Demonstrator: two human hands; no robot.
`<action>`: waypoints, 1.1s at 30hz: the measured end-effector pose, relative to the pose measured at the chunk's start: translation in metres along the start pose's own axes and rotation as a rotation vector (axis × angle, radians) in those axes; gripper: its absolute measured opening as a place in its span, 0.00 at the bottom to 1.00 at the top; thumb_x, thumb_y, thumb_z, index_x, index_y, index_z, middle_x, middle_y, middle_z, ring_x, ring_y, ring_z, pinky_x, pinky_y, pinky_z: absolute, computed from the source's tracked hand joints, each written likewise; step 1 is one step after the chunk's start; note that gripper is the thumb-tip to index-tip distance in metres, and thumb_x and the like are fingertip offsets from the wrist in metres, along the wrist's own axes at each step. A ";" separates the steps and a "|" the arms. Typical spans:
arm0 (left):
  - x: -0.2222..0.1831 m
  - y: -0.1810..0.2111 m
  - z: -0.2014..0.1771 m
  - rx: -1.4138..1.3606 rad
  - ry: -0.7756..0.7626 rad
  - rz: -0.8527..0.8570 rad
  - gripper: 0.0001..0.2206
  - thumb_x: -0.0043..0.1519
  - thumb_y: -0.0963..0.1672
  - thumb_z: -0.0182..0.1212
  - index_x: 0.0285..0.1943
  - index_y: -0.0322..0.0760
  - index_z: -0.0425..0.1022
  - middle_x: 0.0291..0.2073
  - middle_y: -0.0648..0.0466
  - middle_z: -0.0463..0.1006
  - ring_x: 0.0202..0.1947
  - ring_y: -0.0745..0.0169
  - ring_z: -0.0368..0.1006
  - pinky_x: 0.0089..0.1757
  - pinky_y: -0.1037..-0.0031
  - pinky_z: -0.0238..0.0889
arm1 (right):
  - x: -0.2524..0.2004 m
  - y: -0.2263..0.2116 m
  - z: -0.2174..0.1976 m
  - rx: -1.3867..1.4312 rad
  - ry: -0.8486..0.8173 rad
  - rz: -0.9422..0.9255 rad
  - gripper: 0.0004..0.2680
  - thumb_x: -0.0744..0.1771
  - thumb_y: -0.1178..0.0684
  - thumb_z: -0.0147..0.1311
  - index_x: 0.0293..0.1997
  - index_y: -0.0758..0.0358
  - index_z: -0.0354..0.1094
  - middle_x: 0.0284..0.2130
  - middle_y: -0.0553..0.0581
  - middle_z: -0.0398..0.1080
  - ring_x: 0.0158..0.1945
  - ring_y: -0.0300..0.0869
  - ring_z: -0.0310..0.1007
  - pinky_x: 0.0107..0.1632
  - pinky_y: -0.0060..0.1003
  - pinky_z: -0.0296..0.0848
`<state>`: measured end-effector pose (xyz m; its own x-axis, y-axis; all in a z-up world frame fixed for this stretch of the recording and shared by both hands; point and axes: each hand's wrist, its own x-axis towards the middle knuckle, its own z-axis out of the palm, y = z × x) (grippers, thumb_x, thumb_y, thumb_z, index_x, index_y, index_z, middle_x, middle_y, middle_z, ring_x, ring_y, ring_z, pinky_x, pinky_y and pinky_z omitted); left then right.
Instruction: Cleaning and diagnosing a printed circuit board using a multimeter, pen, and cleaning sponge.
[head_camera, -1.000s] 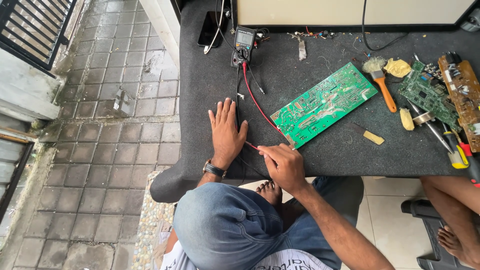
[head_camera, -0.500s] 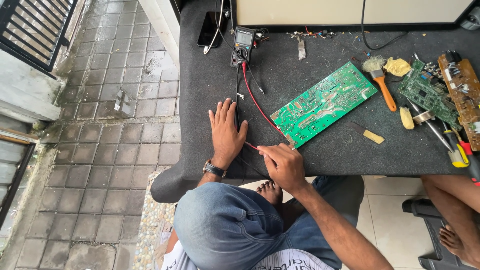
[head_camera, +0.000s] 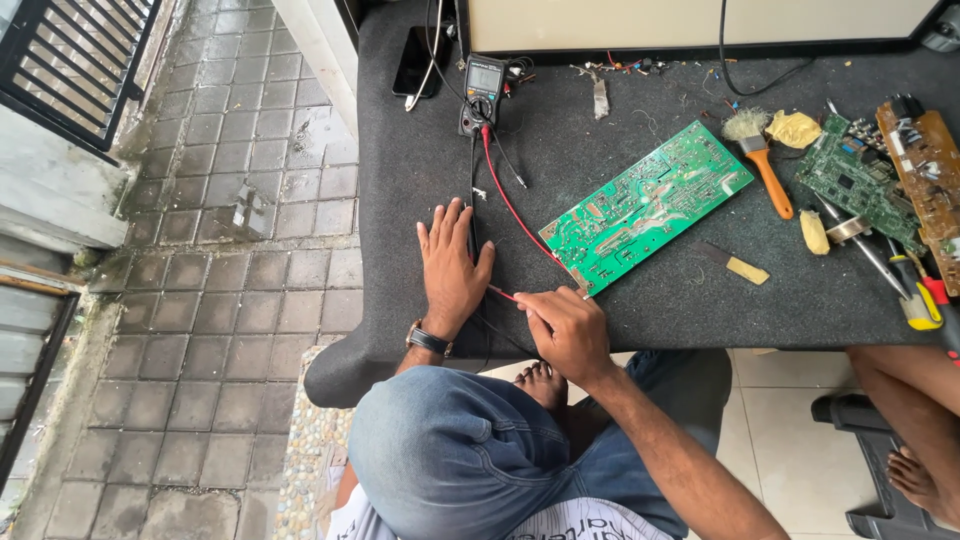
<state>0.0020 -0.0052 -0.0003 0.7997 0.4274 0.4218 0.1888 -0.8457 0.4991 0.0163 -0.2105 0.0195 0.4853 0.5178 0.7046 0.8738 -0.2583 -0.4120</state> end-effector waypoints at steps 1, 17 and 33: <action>0.000 0.000 0.000 0.000 -0.001 0.001 0.29 0.59 0.48 0.64 0.71 0.41 0.65 0.72 0.48 0.62 0.74 0.43 0.53 0.69 0.42 0.34 | -0.001 0.001 0.000 0.000 0.001 0.001 0.09 0.66 0.59 0.55 0.44 0.48 0.80 0.32 0.41 0.79 0.32 0.41 0.75 0.39 0.35 0.69; 0.000 -0.004 0.002 -0.028 0.009 -0.002 0.28 0.59 0.48 0.64 0.70 0.41 0.66 0.72 0.48 0.62 0.73 0.43 0.53 0.69 0.42 0.34 | 0.006 -0.010 -0.016 0.174 0.093 -0.029 0.08 0.67 0.57 0.57 0.48 0.56 0.79 0.39 0.50 0.80 0.37 0.46 0.77 0.43 0.39 0.72; -0.001 -0.006 -0.006 -0.268 0.150 0.039 0.24 0.61 0.41 0.64 0.69 0.42 0.69 0.69 0.46 0.64 0.70 0.40 0.60 0.65 0.38 0.43 | -0.037 0.108 -0.151 -0.265 0.361 0.117 0.12 0.68 0.65 0.61 0.59 0.71 0.74 0.48 0.63 0.77 0.47 0.56 0.73 0.53 0.50 0.69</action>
<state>-0.0034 0.0015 0.0002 0.7064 0.4557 0.5416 -0.0135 -0.7563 0.6540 0.0975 -0.3803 0.0365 0.5197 0.1673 0.8378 0.7676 -0.5220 -0.3719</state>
